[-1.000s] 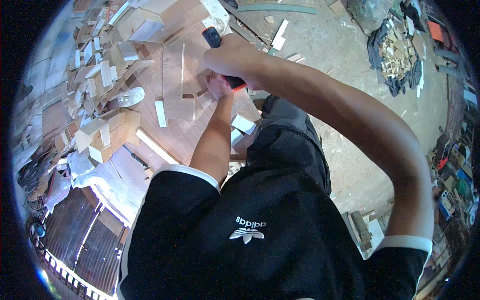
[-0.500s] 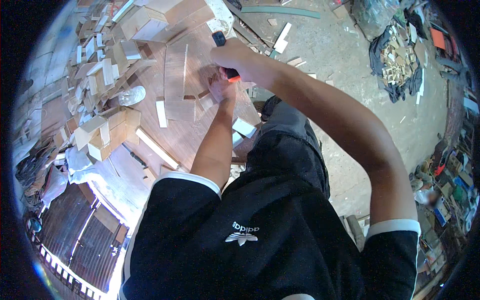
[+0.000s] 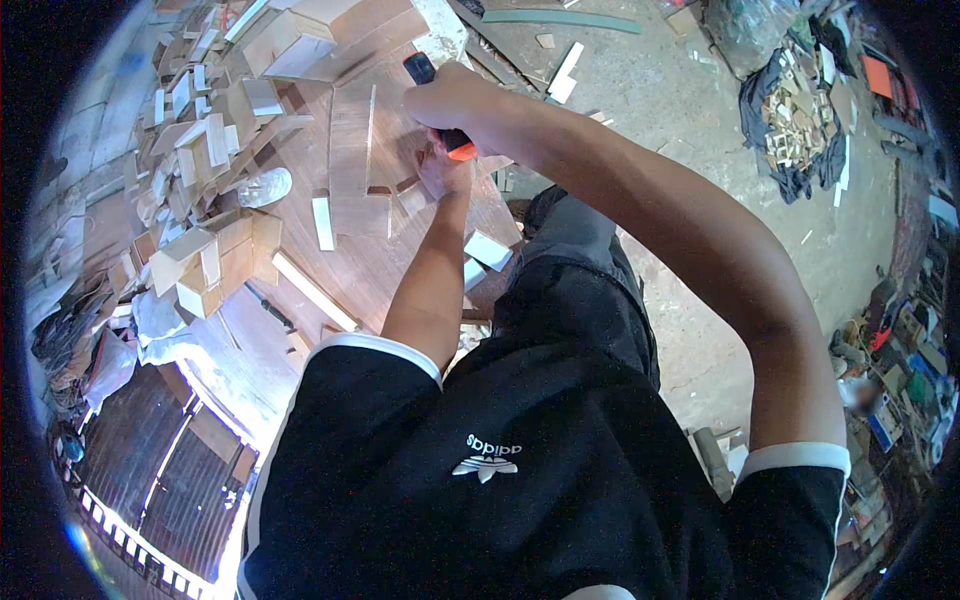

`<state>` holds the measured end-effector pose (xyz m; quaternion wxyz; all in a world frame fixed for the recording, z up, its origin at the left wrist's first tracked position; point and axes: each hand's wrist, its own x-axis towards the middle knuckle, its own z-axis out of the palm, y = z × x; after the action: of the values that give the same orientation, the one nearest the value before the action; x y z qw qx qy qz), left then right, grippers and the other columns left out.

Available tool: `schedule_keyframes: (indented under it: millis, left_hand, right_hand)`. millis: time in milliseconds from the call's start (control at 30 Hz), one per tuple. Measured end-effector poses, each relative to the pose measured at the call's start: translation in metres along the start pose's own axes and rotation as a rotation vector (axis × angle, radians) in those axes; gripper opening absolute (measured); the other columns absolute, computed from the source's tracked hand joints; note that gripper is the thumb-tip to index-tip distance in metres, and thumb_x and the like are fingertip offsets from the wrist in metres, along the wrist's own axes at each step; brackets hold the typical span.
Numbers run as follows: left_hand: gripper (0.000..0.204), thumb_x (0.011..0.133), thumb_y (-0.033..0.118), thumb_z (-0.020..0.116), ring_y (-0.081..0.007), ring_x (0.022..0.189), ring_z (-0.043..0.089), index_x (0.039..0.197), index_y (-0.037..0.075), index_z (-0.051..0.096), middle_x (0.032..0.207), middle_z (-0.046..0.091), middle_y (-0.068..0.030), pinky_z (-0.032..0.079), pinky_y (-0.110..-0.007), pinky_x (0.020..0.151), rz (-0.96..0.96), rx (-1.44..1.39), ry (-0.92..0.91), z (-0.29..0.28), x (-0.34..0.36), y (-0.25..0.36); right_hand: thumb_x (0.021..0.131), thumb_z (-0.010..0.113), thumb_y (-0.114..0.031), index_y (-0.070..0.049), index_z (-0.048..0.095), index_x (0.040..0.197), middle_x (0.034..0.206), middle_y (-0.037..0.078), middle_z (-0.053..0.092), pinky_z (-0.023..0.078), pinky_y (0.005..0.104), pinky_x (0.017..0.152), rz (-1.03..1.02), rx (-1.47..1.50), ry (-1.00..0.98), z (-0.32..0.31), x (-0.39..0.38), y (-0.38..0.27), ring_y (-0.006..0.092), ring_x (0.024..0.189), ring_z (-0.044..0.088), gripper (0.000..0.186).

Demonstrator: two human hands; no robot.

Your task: Manually sawing pieces of wood in a workshop.

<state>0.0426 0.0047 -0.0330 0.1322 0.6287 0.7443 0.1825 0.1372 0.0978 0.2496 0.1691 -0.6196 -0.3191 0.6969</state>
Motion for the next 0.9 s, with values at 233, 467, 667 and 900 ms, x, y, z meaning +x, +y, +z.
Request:
schedule_keyframes:
  millis: [233, 467, 667, 900]
  left_hand:
    - [0.028, 0.083, 0.033, 0.055, -0.0266, 0.079, 0.063, 0.105, 0.014, 0.059, 0.090, 0.067, -0.0079, 0.042, -0.044, 0.085, 0.000, 0.063, -0.059, -0.011, 0.001, -0.012]
    - [0.030, 0.083, 0.033, 0.055, -0.0267, 0.080, 0.063, 0.106, 0.014, 0.058, 0.090, 0.067, -0.0079, 0.042, -0.045, 0.086, 0.013, 0.069, 0.001, 0.009, 0.005, -0.033]
    - [0.031, 0.083, 0.034, 0.056, -0.0267, 0.080, 0.063, 0.107, 0.014, 0.057, 0.090, 0.067, -0.0078, 0.041, -0.045, 0.087, 0.058, 0.065, 0.058, 0.031, 0.009, -0.036]
    - [0.033, 0.082, 0.034, 0.056, -0.0268, 0.081, 0.064, 0.109, 0.015, 0.056, 0.089, 0.067, -0.0078, 0.041, -0.045, 0.087, 0.096, 0.077, 0.144, 0.026, 0.011, -0.048]
  right_hand:
    - [0.075, 0.054, -0.009, 0.005, 0.055, 0.067, 0.057, 0.013, 0.056, 0.042, 0.0330, 0.037, -0.036, -0.008, 0.026, 0.017, 0.030, 0.032, 0.0198, 0.047, 0.057, 0.016]
    - [0.072, 0.058, -0.009, 0.004, 0.057, 0.069, 0.059, 0.011, 0.055, 0.042, 0.0318, 0.041, -0.104, 0.071, -0.116, 0.012, 0.006, 0.006, 0.0178, 0.050, 0.054, 0.013]
    - [0.073, 0.058, -0.008, 0.004, 0.058, 0.072, 0.059, 0.010, 0.055, 0.042, 0.0316, 0.042, -0.068, -0.085, -0.088, 0.013, -0.006, -0.013, 0.0187, 0.050, 0.053, 0.012]
    - [0.074, 0.057, -0.007, 0.006, 0.054, 0.070, 0.057, 0.011, 0.053, 0.042, 0.0346, 0.039, -0.081, -0.016, -0.001, 0.011, 0.027, 0.038, 0.0193, 0.045, 0.053, 0.014]
